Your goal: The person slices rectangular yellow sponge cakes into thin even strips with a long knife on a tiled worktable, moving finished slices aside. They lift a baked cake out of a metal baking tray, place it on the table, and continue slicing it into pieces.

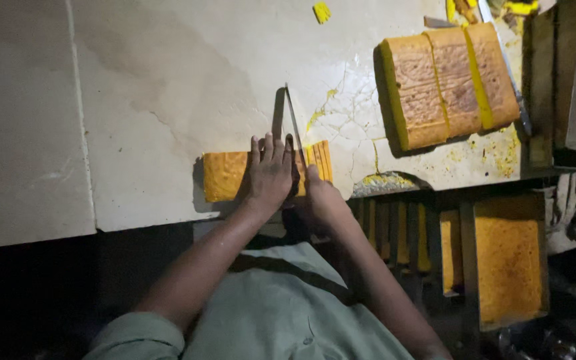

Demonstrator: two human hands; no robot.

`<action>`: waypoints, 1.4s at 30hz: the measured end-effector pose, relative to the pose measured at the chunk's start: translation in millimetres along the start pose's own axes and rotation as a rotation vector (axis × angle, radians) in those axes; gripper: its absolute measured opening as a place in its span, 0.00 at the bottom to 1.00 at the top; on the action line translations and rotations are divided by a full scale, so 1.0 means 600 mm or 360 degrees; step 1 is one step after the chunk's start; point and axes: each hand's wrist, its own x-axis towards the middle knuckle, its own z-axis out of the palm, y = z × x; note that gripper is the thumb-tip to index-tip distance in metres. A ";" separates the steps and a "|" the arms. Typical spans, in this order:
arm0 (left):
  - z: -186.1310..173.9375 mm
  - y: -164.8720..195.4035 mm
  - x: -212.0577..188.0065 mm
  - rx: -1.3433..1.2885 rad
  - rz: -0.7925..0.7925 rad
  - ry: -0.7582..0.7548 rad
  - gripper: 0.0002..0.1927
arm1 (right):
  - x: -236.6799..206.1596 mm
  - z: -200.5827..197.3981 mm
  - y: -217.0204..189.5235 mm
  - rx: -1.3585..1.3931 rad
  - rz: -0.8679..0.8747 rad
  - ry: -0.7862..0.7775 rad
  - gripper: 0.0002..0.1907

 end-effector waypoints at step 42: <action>-0.012 -0.036 -0.014 -0.0025 -0.0049 -0.0044 0.29 | 0.016 0.020 -0.036 0.0143 -0.0412 0.0237 0.32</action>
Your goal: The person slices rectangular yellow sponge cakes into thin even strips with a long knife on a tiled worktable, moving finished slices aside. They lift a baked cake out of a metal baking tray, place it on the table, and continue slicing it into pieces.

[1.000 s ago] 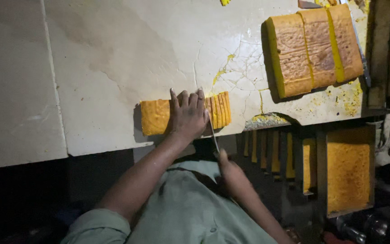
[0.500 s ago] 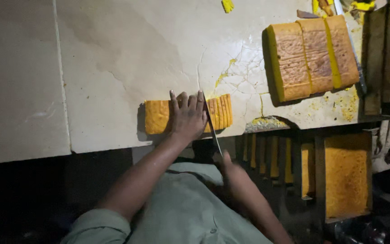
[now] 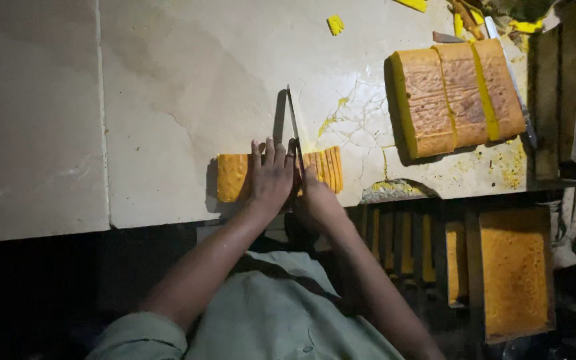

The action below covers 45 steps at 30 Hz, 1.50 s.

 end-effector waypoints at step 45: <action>-0.014 -0.038 -0.019 -0.0225 -0.0046 -0.0086 0.33 | -0.147 0.010 -0.035 -0.0167 0.0111 -0.0248 0.43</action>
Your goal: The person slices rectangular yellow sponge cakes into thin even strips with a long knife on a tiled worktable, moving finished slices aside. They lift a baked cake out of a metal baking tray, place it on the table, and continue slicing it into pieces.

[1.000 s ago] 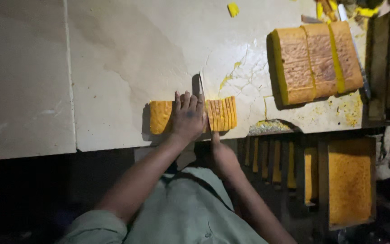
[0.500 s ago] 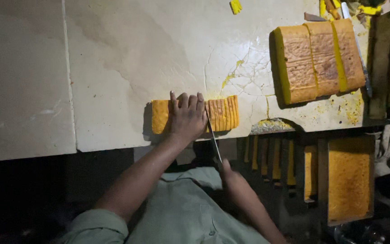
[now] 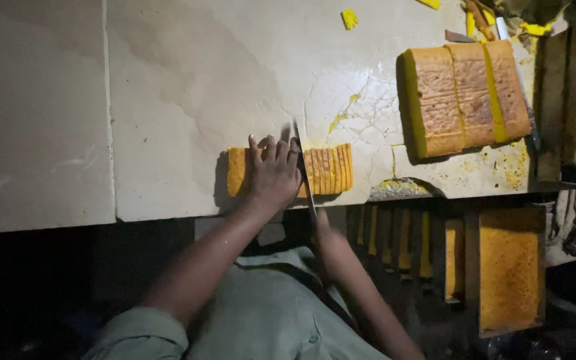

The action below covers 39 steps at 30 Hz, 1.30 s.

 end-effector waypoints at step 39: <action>-0.003 -0.030 -0.021 -0.0032 -0.0061 -0.0015 0.33 | 0.064 -0.038 -0.112 0.0576 0.0425 -0.0044 0.27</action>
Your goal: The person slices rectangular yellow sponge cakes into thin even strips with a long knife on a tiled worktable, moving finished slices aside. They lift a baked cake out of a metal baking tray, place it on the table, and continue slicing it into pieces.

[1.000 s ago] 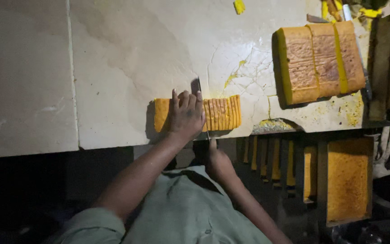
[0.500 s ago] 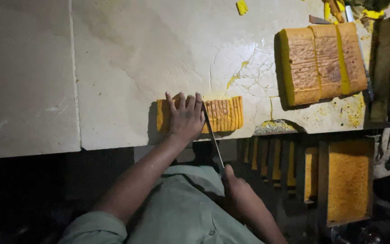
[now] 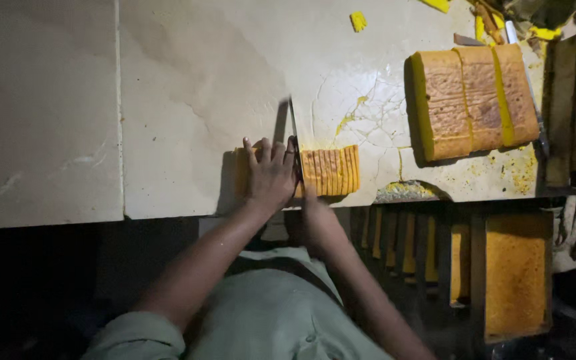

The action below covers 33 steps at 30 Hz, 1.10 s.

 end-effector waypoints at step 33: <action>0.016 -0.027 -0.011 -0.0135 0.0039 0.0219 0.34 | 0.076 0.073 0.111 -0.0590 -0.0461 0.0041 0.36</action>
